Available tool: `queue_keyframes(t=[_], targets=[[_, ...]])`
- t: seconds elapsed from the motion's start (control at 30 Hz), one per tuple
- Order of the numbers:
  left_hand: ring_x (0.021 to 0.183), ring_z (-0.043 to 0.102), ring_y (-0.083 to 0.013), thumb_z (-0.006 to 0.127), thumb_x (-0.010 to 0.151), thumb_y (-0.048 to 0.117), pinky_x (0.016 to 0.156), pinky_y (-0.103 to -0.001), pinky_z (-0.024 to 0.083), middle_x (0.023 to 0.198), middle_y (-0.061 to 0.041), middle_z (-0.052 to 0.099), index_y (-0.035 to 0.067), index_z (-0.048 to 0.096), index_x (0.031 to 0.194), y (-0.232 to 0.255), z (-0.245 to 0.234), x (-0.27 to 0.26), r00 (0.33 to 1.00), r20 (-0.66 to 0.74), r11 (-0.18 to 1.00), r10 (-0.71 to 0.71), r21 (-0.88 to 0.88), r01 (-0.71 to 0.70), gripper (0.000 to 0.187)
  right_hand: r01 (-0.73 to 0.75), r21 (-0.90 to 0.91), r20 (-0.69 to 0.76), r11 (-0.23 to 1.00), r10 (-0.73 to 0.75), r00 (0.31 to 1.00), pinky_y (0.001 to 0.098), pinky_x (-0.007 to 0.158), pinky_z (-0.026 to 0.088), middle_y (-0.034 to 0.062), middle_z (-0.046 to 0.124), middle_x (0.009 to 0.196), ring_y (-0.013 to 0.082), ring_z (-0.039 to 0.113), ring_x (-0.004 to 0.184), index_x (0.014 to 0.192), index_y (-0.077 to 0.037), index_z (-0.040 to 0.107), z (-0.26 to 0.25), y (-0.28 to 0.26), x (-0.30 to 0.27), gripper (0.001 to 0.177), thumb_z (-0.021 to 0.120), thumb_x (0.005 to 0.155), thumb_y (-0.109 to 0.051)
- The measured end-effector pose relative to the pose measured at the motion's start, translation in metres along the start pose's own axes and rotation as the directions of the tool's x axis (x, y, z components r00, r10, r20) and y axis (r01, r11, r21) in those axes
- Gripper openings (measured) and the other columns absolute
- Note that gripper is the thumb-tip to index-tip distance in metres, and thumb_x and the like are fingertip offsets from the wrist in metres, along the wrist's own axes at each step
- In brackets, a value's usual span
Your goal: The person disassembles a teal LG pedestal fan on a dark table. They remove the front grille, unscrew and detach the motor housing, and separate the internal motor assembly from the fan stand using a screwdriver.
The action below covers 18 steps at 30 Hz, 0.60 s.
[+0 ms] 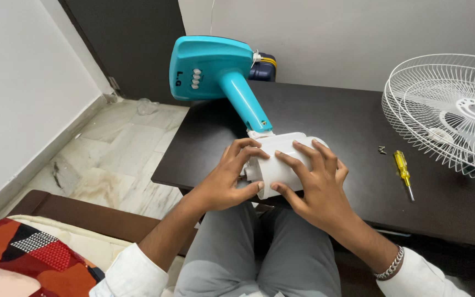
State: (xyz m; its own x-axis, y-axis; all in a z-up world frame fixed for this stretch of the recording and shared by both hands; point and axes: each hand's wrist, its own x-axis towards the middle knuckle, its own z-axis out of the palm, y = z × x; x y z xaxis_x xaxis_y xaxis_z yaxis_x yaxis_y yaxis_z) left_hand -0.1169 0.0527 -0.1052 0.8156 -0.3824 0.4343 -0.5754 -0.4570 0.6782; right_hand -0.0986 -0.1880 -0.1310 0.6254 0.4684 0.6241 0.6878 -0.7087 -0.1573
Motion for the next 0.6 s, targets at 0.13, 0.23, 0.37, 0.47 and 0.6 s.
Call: queue_keyframes(t=[0.13, 0.23, 0.37, 0.47, 0.6], targets=[[0.133, 0.042, -0.0353, 0.075, 0.079, 0.025, 0.104, -0.048, 0.047, 0.139, -0.011, 0.045, 0.015, 0.058, 0.127, -0.003, 0.004, -0.003, 0.998, -0.059, 0.999, 0.018, 0.048, -0.015, 0.052, -0.023, -0.021, 0.016, 1.0, 0.023, 1.0, 0.0618, 0.107, 0.019, 0.0134, 0.044, 0.148, 0.0393, 0.022, 0.144, 0.138, -0.028, 0.06, -0.003, -0.005, 0.001, 0.059, 0.068, 0.087, -0.056], [0.131, 0.039, -0.0355, 0.077, 0.079, 0.026, 0.104, -0.049, 0.046, 0.138, -0.011, 0.044, 0.016, 0.059, 0.125, -0.004, 0.004, -0.007, 0.997, -0.079, 0.999, 0.016, 0.046, -0.012, 0.05, -0.031, -0.03, 0.011, 0.999, 0.031, 0.999, 0.0616, 0.109, 0.02, 0.0123, 0.044, 0.149, 0.0378, 0.023, 0.145, 0.139, -0.027, 0.06, -0.003, -0.007, 0.0, 0.058, 0.067, 0.088, -0.054], [0.126, 0.041, -0.0355, 0.079, 0.08, 0.028, 0.102, -0.05, 0.047, 0.138, -0.01, 0.045, 0.016, 0.062, 0.122, -0.004, 0.002, -0.01, 0.994, -0.11, 0.994, 0.029, 0.106, -0.017, 0.047, -0.011, -0.079, -0.023, 0.997, 0.009, 1.0, 0.0617, 0.108, 0.021, 0.0127, 0.045, 0.148, 0.0376, 0.025, 0.144, 0.14, -0.027, 0.059, 0.001, -0.009, 0.0, 0.06, 0.068, 0.088, -0.054], [0.123, 0.041, -0.0356, 0.082, 0.08, 0.03, 0.101, -0.05, 0.047, 0.135, -0.009, 0.047, 0.017, 0.064, 0.12, -0.003, 0.001, -0.012, 0.992, -0.124, 0.985, 0.034, 0.172, -0.012, 0.046, -0.007, -0.116, -0.038, 0.993, 0.002, 0.999, 0.0617, 0.107, 0.022, 0.0118, 0.045, 0.147, 0.0363, 0.026, 0.143, 0.14, -0.027, 0.059, 0.004, -0.008, -0.001, 0.06, 0.067, 0.088, -0.056], [0.121, 0.042, -0.0356, 0.087, 0.078, 0.031, 0.098, -0.05, 0.047, 0.129, -0.008, 0.049, 0.019, 0.066, 0.116, -0.002, 0.002, -0.014, 0.987, -0.157, 0.971, 0.039, 0.24, 0.0, 0.045, -0.007, -0.14, -0.049, 0.99, 0.0, 0.999, 0.062, 0.106, 0.022, 0.011, 0.045, 0.146, 0.0354, 0.026, 0.142, 0.139, -0.028, 0.059, 0.007, -0.005, -0.002, 0.06, 0.067, 0.087, -0.057]])
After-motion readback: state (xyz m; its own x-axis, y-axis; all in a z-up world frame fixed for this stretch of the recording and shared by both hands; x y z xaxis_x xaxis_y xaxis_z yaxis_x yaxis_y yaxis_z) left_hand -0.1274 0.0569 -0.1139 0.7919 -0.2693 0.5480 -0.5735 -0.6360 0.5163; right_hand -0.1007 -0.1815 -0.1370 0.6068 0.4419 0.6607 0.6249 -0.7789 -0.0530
